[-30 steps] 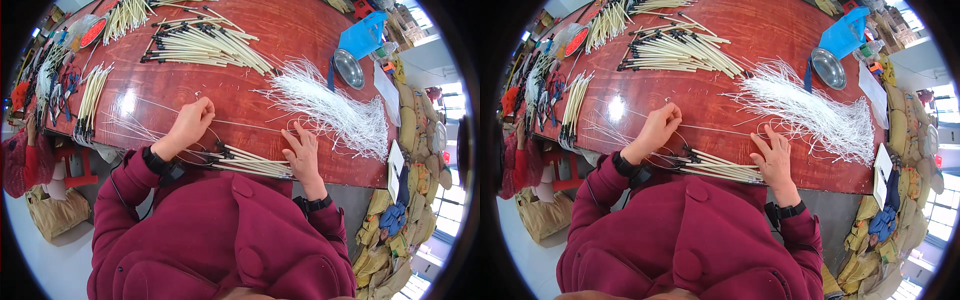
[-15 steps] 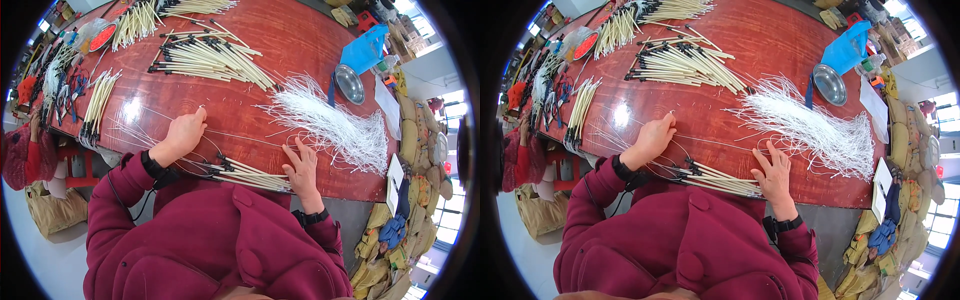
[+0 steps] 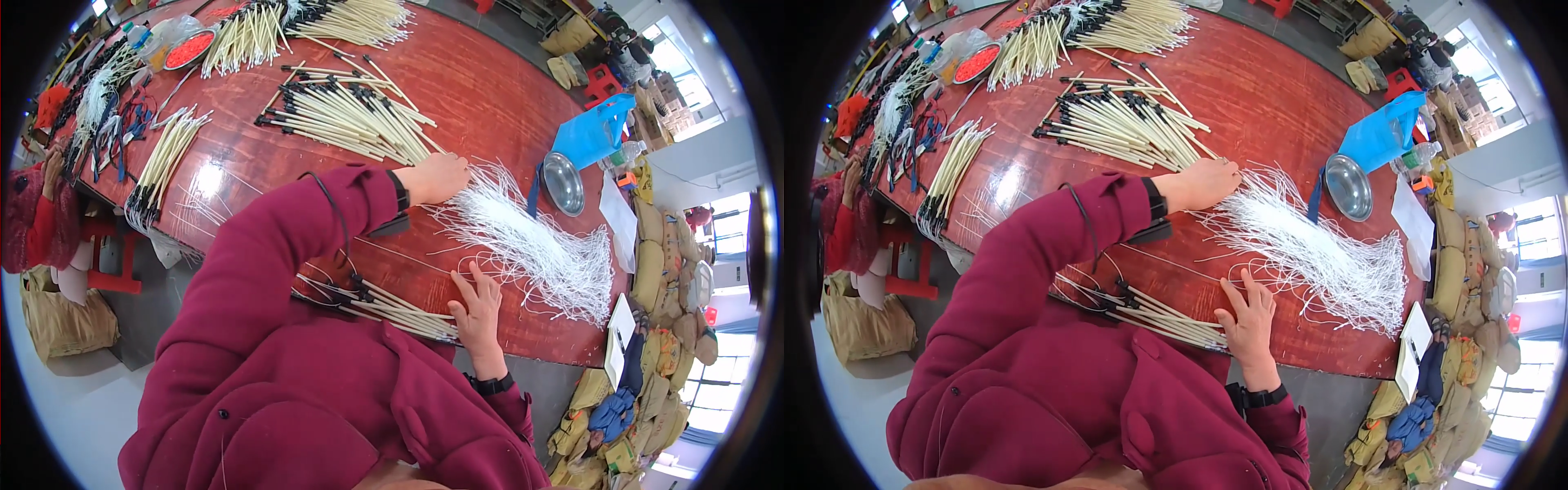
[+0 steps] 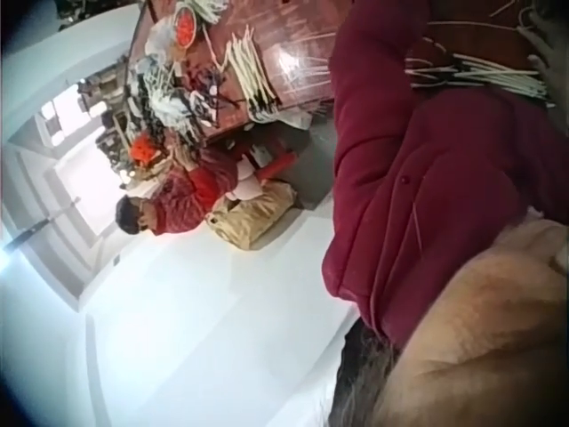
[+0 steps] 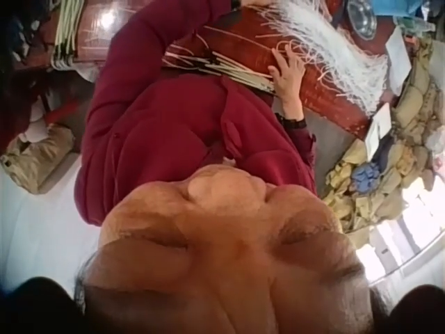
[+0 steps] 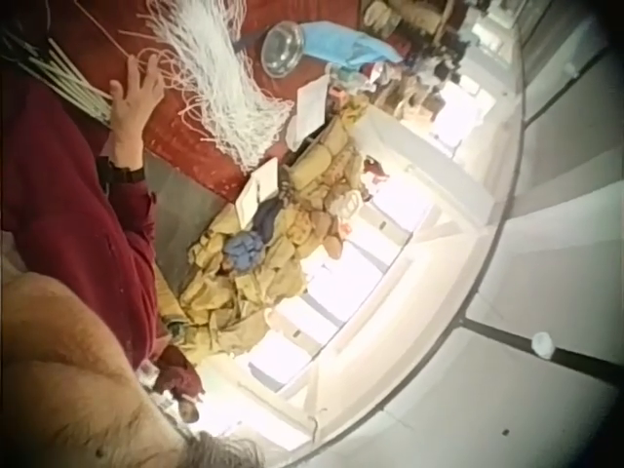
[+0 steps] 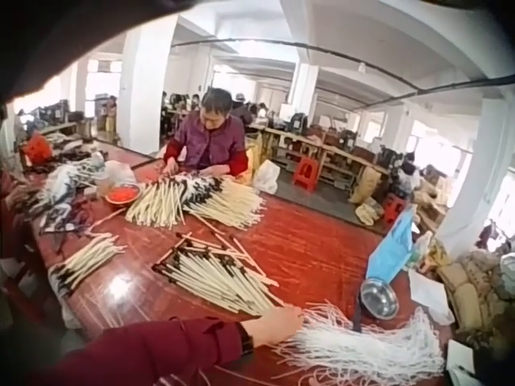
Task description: Tying bundles of white fibers onto wooden sticks to assemble duster heads.
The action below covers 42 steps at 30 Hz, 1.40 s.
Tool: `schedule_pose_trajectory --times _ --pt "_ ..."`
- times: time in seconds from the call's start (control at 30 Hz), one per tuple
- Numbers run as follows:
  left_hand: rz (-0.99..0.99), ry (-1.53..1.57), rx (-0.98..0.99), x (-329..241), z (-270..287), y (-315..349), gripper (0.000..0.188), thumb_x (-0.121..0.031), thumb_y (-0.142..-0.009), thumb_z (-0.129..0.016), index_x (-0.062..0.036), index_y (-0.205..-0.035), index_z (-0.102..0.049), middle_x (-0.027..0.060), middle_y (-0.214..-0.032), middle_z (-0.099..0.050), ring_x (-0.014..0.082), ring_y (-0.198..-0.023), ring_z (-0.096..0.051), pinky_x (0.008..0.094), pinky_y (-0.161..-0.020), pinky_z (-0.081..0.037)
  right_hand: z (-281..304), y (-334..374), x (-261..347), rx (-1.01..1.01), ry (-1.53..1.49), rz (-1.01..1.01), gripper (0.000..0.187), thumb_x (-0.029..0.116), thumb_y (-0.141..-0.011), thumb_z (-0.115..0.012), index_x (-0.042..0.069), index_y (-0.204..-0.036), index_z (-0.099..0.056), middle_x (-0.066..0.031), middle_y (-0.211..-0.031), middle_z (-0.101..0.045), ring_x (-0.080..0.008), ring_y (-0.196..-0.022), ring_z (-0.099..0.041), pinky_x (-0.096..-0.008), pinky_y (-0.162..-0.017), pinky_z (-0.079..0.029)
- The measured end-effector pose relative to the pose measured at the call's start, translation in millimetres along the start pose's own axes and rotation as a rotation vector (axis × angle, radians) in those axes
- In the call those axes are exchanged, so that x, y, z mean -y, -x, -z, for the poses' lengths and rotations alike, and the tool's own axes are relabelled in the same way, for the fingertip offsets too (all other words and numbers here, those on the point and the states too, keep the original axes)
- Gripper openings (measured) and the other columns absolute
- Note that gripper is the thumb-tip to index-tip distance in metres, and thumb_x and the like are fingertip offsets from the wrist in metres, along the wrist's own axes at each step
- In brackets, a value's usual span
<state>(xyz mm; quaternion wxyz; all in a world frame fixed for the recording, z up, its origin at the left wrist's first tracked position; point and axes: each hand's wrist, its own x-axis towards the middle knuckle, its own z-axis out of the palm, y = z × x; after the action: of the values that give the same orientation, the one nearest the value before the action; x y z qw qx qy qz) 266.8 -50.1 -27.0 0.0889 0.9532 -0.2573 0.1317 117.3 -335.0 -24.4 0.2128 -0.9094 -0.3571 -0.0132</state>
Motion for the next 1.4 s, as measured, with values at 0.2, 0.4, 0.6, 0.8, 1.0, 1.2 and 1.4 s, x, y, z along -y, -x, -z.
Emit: schedule_pose_trajectory --times 0.2,0.4,0.6,0.8,1.0,1.2,1.4 --pt "0.010 0.078 0.220 4.3 5.8 -23.7 0.020 -0.010 -0.093 -0.058 0.0007 -0.107 -0.068 0.0188 -0.115 -0.065 0.0375 -0.096 -0.071 0.0475 -0.082 -0.057 3.2 1.1 1.3 -0.015 0.003 -0.017 0.054 0.052 -0.097 -0.062 0.016 -0.137 -0.068 -0.0124 -0.153 -0.050 -0.0344 -0.128 -0.048 -0.0494 -0.108 -0.035" --pt "-0.026 0.089 0.217 10.1 7.9 -20.2 0.022 -0.011 -0.095 -0.056 0.0001 -0.112 -0.065 0.0175 -0.114 -0.064 0.0368 -0.096 -0.071 0.0476 -0.080 -0.057 1.2 -0.1 1.9 -0.015 -0.028 -0.024 0.054 0.052 -0.097 -0.063 0.016 -0.136 -0.069 -0.0126 -0.151 -0.052 -0.0342 -0.127 -0.049 -0.0489 -0.107 -0.036" --pt "0.068 0.065 0.116 23.5 2.7 -25.8 0.021 -0.012 -0.095 -0.056 -0.0015 -0.112 -0.063 0.0174 -0.115 -0.064 0.0372 -0.096 -0.071 0.0479 -0.080 -0.057 2.3 -2.6 3.2 -0.018 -0.041 -0.036 0.054 0.053 -0.096 -0.063 0.016 -0.134 -0.070 -0.0125 -0.149 -0.054 -0.0337 -0.124 -0.050 -0.0485 -0.105 -0.037" --pt "-0.060 0.002 0.084 36.8 -6.7 -28.1 0.019 -0.012 -0.096 -0.056 -0.0024 -0.112 -0.061 0.0176 -0.113 -0.064 0.0367 -0.095 -0.071 0.0479 -0.079 -0.057 0.8 -3.4 5.0 -0.032 -0.049 -0.039 0.053 0.053 -0.098 -0.060 0.013 -0.132 -0.071 -0.0138 -0.146 -0.056 -0.0327 -0.121 -0.052 -0.0474 -0.106 -0.037" --pt "0.013 0.102 0.009 25.5 34.8 -31.3 0.015 -0.015 -0.098 -0.057 -0.0026 -0.106 -0.058 0.0178 -0.103 -0.066 0.0364 -0.095 -0.070 0.0478 -0.078 -0.056 1.4 -4.8 7.7 -0.023 -0.080 -0.056 0.051 0.049 -0.097 -0.063 0.012 -0.131 -0.071 -0.0139 -0.144 -0.058 -0.0328 -0.120 -0.053 -0.0470 -0.105 -0.037" --pt "0.071 0.430 -0.112 2.5 96.9 21.9 0.015 -0.016 -0.100 -0.058 -0.0030 -0.107 -0.059 0.0167 -0.096 -0.067 0.0352 -0.094 -0.068 0.0470 -0.077 -0.054 -4.0 -2.2 4.1 -0.055 -0.087 -0.027 0.050 0.046 -0.097 -0.063 0.011 -0.131 -0.071 -0.0141 -0.142 -0.059 -0.0327 -0.119 -0.055 -0.0467 -0.105 -0.038" --pt "0.033 0.592 -0.232 13.9 108.5 138.0 0.024 -0.005 -0.100 -0.056 -0.0022 -0.124 -0.062 0.0114 -0.100 -0.066 0.0274 -0.087 -0.065 0.0378 -0.077 -0.052 -0.6 -9.3 7.7 -0.037 -0.069 -0.017 0.049 0.045 -0.098 -0.062 0.010 -0.132 -0.070 -0.0147 -0.142 -0.059 -0.0323 -0.121 -0.055 -0.0470 -0.104 -0.039"
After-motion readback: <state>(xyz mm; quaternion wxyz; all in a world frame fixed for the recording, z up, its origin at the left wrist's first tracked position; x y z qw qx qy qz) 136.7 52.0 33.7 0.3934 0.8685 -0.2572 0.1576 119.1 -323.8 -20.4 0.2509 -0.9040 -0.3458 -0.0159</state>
